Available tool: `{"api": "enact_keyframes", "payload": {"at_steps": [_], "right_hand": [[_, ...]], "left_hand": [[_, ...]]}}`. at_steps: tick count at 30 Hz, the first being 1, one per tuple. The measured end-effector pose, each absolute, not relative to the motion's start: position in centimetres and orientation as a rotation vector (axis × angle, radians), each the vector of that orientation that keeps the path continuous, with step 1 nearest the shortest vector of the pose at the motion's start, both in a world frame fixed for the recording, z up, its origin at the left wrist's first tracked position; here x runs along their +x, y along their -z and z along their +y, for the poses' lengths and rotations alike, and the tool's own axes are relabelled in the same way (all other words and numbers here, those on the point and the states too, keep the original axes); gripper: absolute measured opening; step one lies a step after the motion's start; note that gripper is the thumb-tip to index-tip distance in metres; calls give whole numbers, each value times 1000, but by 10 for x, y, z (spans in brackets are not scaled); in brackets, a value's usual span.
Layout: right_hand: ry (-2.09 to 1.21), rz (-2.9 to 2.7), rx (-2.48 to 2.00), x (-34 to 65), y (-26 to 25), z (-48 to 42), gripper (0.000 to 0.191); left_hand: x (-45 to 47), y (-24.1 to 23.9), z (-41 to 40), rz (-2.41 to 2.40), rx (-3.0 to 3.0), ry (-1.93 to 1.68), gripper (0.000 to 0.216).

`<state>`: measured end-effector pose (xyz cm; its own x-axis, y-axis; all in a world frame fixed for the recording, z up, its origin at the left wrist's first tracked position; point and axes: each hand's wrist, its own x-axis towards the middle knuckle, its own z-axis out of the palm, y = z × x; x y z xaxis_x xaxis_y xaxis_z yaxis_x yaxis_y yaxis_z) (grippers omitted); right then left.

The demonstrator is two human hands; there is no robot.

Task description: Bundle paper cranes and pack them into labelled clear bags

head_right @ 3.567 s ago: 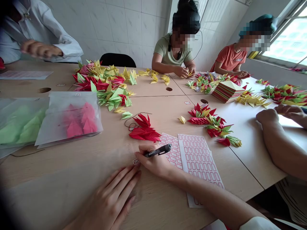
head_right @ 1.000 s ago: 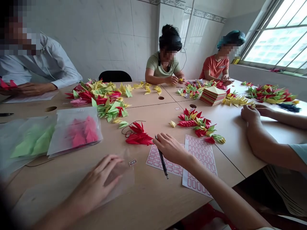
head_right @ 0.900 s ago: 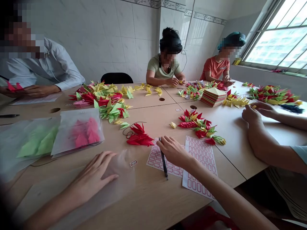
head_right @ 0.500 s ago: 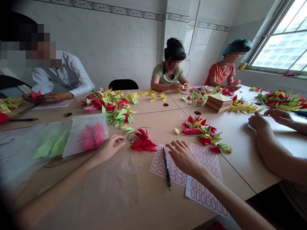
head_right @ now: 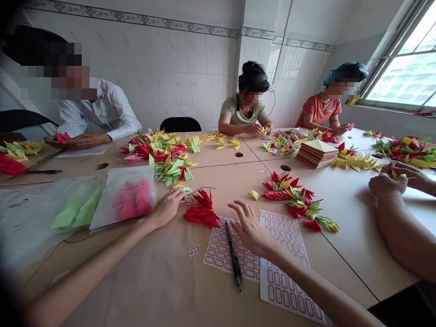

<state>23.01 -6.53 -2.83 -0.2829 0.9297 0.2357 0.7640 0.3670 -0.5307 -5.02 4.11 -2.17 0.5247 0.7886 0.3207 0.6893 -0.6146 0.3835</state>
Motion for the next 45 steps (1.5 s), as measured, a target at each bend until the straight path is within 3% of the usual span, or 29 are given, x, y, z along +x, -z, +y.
{"api": "enact_keyframes", "payload": {"at_steps": [8, 11, 17, 20, 25, 27, 30, 32, 34, 40, 45], "right_hand": [[-703, -2131, -1124, 158, -24, 31, 44], [-946, -2178, -997, 138, -38, 49, 26], [-1268, -1992, -743, 140, -56, 48, 30], [-1252, -2026, -740, 148, -56, 49, 30], [-1167, -1904, -726, 149, -39, 53, 15], [-1318, -1791, -709, 143, -30, 51, 28], [-1546, -1564, -663, 131, -17, 45, 74], [-1644, -1463, -640, 122, -11, 41, 90], [-1727, -1460, -616, 115, -9, 36, 84], [-1767, -1664, -537, 104, -11, 27, 33], [-1865, -1552, -461, 107, -12, 23, 34]], "left_hand": [[-36, -46, 57, 1127, 2401, -797, 11], [-28, -76, 56, 1058, 2434, -853, 9], [-27, -122, 51, 960, 2534, -1252, 9], [-34, -139, 52, 910, 2483, -1411, 6], [-39, -155, 58, 727, 2182, -1504, 5], [-37, -157, 58, 695, 2028, -1489, 6], [-32, -158, 54, 660, 1851, -1411, 7], [-29, -159, 52, 641, 1799, -1374, 7], [-28, -160, 52, 631, 1773, -1366, 8], [-28, -165, 53, 621, 1642, -1402, 12], [-40, -178, 54, 678, 1723, -1406, 15]]}}
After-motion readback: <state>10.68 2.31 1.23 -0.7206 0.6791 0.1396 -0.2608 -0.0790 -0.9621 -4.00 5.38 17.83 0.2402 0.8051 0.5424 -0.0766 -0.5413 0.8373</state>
